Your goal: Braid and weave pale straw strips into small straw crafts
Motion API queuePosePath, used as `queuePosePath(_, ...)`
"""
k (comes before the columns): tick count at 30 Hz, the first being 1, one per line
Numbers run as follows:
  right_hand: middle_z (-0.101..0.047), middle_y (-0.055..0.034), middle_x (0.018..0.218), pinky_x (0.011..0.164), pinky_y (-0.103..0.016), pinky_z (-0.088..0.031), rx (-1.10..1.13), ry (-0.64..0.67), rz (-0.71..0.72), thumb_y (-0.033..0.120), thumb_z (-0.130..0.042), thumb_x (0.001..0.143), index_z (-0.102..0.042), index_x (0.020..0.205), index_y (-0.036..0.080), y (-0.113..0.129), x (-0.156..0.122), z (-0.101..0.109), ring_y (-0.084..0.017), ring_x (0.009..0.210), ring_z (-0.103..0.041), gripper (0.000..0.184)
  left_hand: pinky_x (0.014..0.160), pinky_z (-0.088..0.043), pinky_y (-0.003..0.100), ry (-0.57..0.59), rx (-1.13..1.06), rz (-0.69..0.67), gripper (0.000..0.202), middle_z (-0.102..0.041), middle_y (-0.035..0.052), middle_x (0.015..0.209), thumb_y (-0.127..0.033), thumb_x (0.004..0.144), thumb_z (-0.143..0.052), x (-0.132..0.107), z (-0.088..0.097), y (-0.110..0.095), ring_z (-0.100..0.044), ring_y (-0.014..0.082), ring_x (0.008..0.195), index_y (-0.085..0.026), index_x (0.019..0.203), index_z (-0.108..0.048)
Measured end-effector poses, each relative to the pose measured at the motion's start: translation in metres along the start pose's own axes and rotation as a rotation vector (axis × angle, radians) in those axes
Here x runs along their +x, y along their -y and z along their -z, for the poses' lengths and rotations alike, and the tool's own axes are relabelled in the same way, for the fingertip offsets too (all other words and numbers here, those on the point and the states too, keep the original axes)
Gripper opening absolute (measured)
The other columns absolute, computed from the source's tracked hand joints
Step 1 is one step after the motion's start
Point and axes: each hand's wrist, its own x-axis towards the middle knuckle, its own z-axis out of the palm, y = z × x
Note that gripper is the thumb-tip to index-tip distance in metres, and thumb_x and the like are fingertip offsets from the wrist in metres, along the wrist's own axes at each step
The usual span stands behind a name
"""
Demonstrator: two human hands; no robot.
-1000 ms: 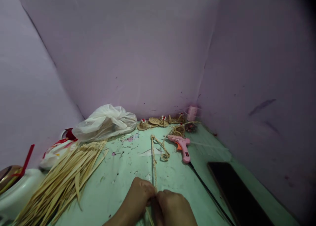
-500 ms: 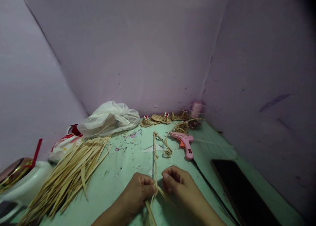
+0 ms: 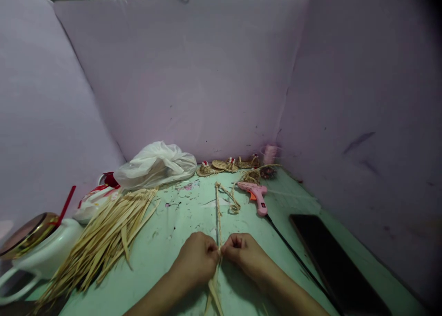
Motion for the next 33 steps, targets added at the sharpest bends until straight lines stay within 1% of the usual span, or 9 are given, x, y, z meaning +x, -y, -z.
queuePosePath(4, -0.046, 0.0042, 0.04, 0.043, -0.02, -0.022, 0.065, 0.028, 0.026, 0.016, -0.051, 0.054, -0.048, 0.051, 0.014, -0.001, 0.0, -0.003, -0.005, 0.039, -0.035, 0.004, 0.057, -0.03, 0.026, -0.155, 0.378, -0.033, 0.026, -0.058, 0.0088, 0.064, -0.027, 0.073, -0.039, -0.023, -0.005, -0.019, -0.051, 0.018, 0.062, -0.016, 0.067, -0.062)
queuePosePath(11, -0.049, 0.0037, 0.043, 0.047, -0.02, -0.027, 0.132, 0.012, 0.035, 0.013, -0.053, 0.051, -0.05, 0.048, 0.014, 0.0, -0.001, -0.003, -0.006, 0.044, -0.039, 0.004, 0.063, -0.036, 0.034, -0.021, 0.434, -0.057, 0.032, -0.062, 0.0188, 0.08, -0.016, 0.065, -0.043, -0.038, -0.016, -0.034, -0.057, 0.0276, 0.07, -0.01, 0.09, -0.063)
queuePosePath(17, -0.051, 0.0022, 0.045, 0.046, -0.02, -0.025, 0.126, 0.058, 0.004, 0.016, -0.052, 0.053, -0.051, 0.051, 0.013, 0.001, -0.004, -0.003, -0.006, 0.044, -0.039, 0.003, 0.059, -0.036, 0.035, 0.053, 0.432, -0.138, 0.035, -0.062, 0.0223, 0.08, -0.012, 0.061, -0.046, -0.035, -0.031, -0.028, -0.058, 0.0309, 0.069, -0.006, 0.092, -0.061)
queuePosePath(20, -0.046, 0.004, 0.041, 0.043, -0.02, -0.02, 0.111, 0.075, -0.012, 0.019, -0.052, 0.054, -0.048, 0.051, 0.014, 0.0, -0.002, -0.002, -0.005, 0.04, -0.034, 0.007, 0.055, -0.034, 0.033, 0.097, 0.352, -0.137, 0.021, -0.061, 0.02, 0.069, -0.018, 0.064, -0.05, -0.037, -0.033, -0.03, -0.057, 0.0278, 0.061, -0.008, 0.076, -0.064)
queuePosePath(23, -0.043, 0.0058, 0.041, 0.042, -0.02, -0.019, 0.154, 0.09, -0.008, 0.021, -0.053, 0.053, -0.047, 0.053, 0.015, -0.001, -0.001, 0.0, -0.004, 0.038, -0.031, 0.009, 0.055, -0.033, 0.029, -0.063, 0.164, -0.137, 0.028, -0.058, 0.0116, 0.057, -0.037, 0.07, -0.049, -0.035, -0.02, -0.03, -0.054, 0.0207, 0.056, -0.015, 0.058, -0.06)
queuePosePath(26, -0.044, 0.0056, 0.042, 0.043, -0.02, -0.018, 0.137, 0.108, -0.001, 0.023, -0.054, 0.055, -0.048, 0.054, 0.015, 0.0, -0.002, 0.002, -0.004, 0.039, -0.031, 0.01, 0.051, -0.034, 0.024, -0.253, -0.155, 0.003, 0.023, -0.058, 0.0051, 0.058, -0.036, 0.07, -0.049, -0.022, -0.001, -0.023, -0.051, 0.0134, 0.052, -0.016, 0.066, -0.06)
queuePosePath(29, -0.045, 0.0047, 0.043, 0.044, -0.02, -0.019, 0.099, 0.121, 0.033, 0.025, -0.054, 0.058, -0.048, 0.054, 0.014, 0.003, -0.004, 0.001, -0.005, 0.04, -0.032, 0.013, 0.036, -0.026, 0.02, 0.063, -0.581, 0.28, 0.023, -0.056, 0.0026, 0.056, -0.032, 0.065, -0.049, -0.005, 0.006, -0.012, -0.04, 0.0074, 0.034, -0.012, 0.071, -0.059)
queuePosePath(31, -0.048, 0.0032, 0.042, 0.046, -0.021, -0.022, 0.117, 0.175, 0.054, 0.026, -0.053, 0.06, -0.047, 0.055, 0.015, 0.005, -0.005, 0.0, -0.006, 0.041, -0.038, 0.014, 0.031, -0.024, 0.019, 0.31, -0.807, 0.355, 0.022, -0.058, 0.0047, 0.059, -0.029, 0.062, -0.049, 0.004, 0.004, -0.006, -0.038, 0.0055, 0.032, -0.009, 0.066, -0.058)
queuePosePath(33, -0.049, 0.0023, 0.043, 0.047, -0.021, -0.024, 0.111, 0.2, 0.077, 0.026, -0.052, 0.061, -0.046, 0.056, 0.015, 0.005, -0.004, 0.001, -0.007, 0.043, -0.041, 0.013, 0.031, -0.028, 0.017, 0.404, -0.934, 0.371, 0.018, -0.056, 0.0044, 0.056, -0.026, 0.058, -0.053, 0.008, -0.001, -0.001, -0.04, 0.0048, 0.033, -0.008, 0.061, -0.057)
